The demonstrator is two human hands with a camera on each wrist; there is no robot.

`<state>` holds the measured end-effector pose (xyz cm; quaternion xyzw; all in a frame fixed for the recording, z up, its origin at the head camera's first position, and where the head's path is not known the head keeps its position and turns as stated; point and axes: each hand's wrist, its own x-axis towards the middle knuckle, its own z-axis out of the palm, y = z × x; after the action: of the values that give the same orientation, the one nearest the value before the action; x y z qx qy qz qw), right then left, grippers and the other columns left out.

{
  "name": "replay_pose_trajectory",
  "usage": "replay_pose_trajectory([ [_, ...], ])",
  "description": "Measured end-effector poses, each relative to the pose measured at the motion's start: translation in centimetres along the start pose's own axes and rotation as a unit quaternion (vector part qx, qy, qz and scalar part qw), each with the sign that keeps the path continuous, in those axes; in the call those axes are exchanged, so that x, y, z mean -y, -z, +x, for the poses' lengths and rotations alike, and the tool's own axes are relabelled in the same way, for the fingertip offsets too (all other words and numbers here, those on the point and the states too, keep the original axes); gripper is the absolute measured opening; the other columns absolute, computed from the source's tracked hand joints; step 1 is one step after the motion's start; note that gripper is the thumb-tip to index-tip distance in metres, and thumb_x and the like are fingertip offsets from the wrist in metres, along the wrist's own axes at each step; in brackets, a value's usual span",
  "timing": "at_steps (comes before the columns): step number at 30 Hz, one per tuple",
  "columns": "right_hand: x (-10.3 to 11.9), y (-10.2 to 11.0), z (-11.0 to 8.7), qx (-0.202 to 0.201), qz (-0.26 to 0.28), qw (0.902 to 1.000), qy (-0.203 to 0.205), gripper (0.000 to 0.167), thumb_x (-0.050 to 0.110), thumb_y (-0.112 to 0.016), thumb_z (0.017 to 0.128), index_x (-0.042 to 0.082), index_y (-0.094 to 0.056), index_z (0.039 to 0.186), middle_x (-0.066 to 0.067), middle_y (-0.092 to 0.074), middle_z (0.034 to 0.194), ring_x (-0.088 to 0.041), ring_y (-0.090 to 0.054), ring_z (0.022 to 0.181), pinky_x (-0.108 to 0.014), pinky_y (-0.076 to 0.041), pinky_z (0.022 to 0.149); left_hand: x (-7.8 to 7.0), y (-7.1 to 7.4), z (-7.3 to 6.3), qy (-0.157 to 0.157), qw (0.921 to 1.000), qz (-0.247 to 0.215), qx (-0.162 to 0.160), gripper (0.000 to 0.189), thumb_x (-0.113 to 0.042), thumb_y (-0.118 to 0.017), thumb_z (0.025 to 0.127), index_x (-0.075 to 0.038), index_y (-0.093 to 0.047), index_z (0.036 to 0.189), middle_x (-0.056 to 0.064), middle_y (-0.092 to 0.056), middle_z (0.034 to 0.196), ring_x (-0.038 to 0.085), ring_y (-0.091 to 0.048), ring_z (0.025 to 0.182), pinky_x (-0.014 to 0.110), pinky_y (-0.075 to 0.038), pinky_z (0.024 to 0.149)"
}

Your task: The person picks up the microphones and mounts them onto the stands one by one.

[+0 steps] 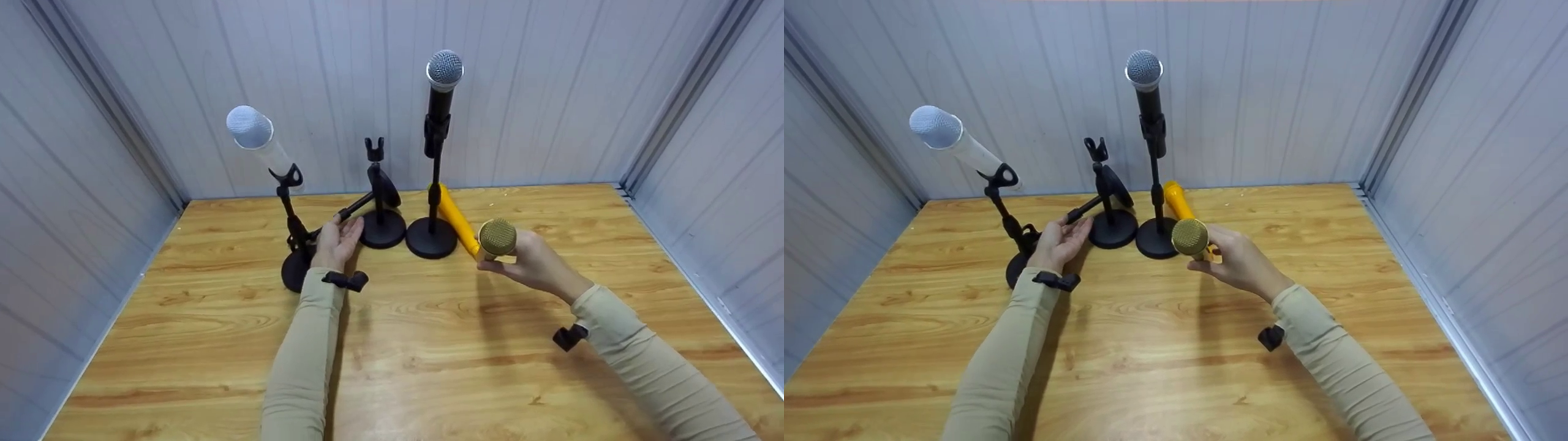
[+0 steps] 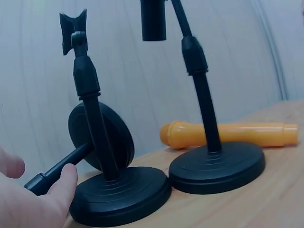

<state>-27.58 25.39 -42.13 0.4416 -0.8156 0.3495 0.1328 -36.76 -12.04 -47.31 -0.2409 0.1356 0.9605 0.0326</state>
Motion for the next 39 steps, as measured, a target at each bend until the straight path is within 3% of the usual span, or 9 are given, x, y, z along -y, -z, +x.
replay_pose_trajectory([
  [7, -0.2, 0.2, -0.9, 0.001, 0.011, 0.9996, -0.026, 0.033, 0.012, -0.084, 0.085, 0.010, -0.070, 0.116, -0.005, -0.073, 0.103, -0.013, -0.071, 0.088, -0.031, -0.060, 0.078, -0.3, -0.2, 1.4, 0.000, 0.9997, 0.014, -0.022, 0.044, -0.015, -0.042, 0.110, -0.007, -0.040, 0.153, 0.019, -0.036, 0.157, 0.029, -0.040, 0.143, 0.035, -0.041, 0.110],
  [16, -0.3, 0.2, -1.6, 0.000, 0.028, 0.9980, -0.056, 0.041, 0.010, -0.084, 0.084, 0.009, -0.070, 0.121, 0.003, -0.073, 0.103, -0.011, -0.071, 0.084, -0.027, -0.059, 0.079, 0.1, -0.3, 2.2, -0.010, 0.9987, 0.048, -0.014, 0.049, -0.018, -0.043, 0.109, -0.009, -0.036, 0.156, 0.018, -0.035, 0.159, 0.025, -0.041, 0.143, 0.031, -0.042, 0.109],
  [23, 0.5, 0.1, -1.5, -0.008, 0.024, 0.9971, -0.072, 0.041, -0.003, -0.085, 0.079, 0.002, -0.069, 0.116, -0.006, -0.073, 0.098, -0.017, -0.072, 0.082, -0.029, -0.059, 0.077, 1.0, -1.6, 1.9, -0.086, 0.9915, 0.094, 0.024, 0.081, -0.009, -0.047, 0.106, -0.030, 0.005, 0.164, 0.019, -0.021, 0.165, 0.036, -0.043, 0.141, 0.037, -0.044, 0.108],
  [25, 1.5, 0.4, -1.1, -0.006, 0.033, 0.9965, -0.076, 0.040, -0.006, -0.084, 0.078, 0.000, -0.069, 0.115, -0.010, -0.073, 0.096, -0.018, -0.073, 0.082, -0.029, -0.060, 0.078, 1.5, -2.4, 1.6, -0.113, 0.9857, 0.120, 0.035, 0.080, -0.008, -0.047, 0.105, -0.028, 0.003, 0.164, 0.021, -0.019, 0.165, 0.038, -0.044, 0.140, 0.039, -0.043, 0.109],
  [27, 2.3, 0.7, -0.8, -0.007, 0.035, 0.9967, -0.073, 0.038, -0.007, -0.083, 0.078, -0.002, -0.068, 0.113, -0.012, -0.073, 0.096, -0.019, -0.073, 0.081, -0.029, -0.059, 0.078, 2.0, -3.1, 1.5, -0.139, 0.9793, 0.142, 0.038, 0.069, -0.007, -0.048, 0.105, -0.021, -0.011, 0.162, 0.025, -0.024, 0.162, 0.039, -0.047, 0.137, 0.041, -0.044, 0.108],
  [30, 2.9, 0.8, -0.7, -0.008, 0.041, 0.9964, -0.073, 0.038, -0.007, -0.083, 0.079, -0.003, -0.068, 0.113, -0.012, -0.073, 0.098, -0.020, -0.073, 0.082, -0.028, -0.059, 0.078, 2.4, -3.8, 1.5, -0.174, 0.9698, 0.168, 0.034, 0.046, -0.008, -0.050, 0.105, -0.012, -0.032, 0.147, 0.028, -0.033, 0.156, 0.041, -0.052, 0.132, 0.043, -0.046, 0.106],
  [32, 2.9, 0.8, -0.8, -0.008, 0.042, 0.9963, -0.074, 0.038, -0.007, -0.083, 0.079, -0.004, -0.068, 0.114, -0.011, -0.073, 0.101, -0.021, -0.073, 0.083, -0.029, -0.059, 0.078, 2.5, -3.9, 1.5, -0.183, 0.9662, 0.179, 0.030, 0.036, -0.008, -0.051, 0.105, -0.011, -0.038, 0.139, 0.029, -0.038, 0.153, 0.041, -0.053, 0.131, 0.044, -0.047, 0.104],
  [35, 3.1, 0.9, -0.9, -0.009, 0.046, 0.9958, -0.079, 0.038, -0.008, -0.083, 0.078, -0.004, -0.068, 0.114, -0.012, -0.073, 0.104, -0.022, -0.073, 0.084, -0.031, -0.060, 0.078, 2.2, -4.0, 1.3, -0.178, 0.9626, 0.202, 0.028, 0.034, -0.011, -0.051, 0.105, -0.012, -0.040, 0.137, 0.027, -0.039, 0.152, 0.042, -0.052, 0.132, 0.047, -0.047, 0.104],
  [39, 3.0, 0.8, -1.0, -0.013, 0.043, 0.9963, -0.073, 0.038, -0.010, -0.083, 0.077, -0.005, -0.068, 0.112, -0.015, -0.073, 0.106, -0.027, -0.074, 0.083, -0.033, -0.060, 0.076, 1.3, -4.3, 0.9, -0.133, 0.9653, 0.222, 0.035, 0.045, -0.022, -0.046, 0.108, -0.016, -0.035, 0.151, 0.022, -0.033, 0.158, 0.043, -0.047, 0.136, 0.049, -0.045, 0.106],
])
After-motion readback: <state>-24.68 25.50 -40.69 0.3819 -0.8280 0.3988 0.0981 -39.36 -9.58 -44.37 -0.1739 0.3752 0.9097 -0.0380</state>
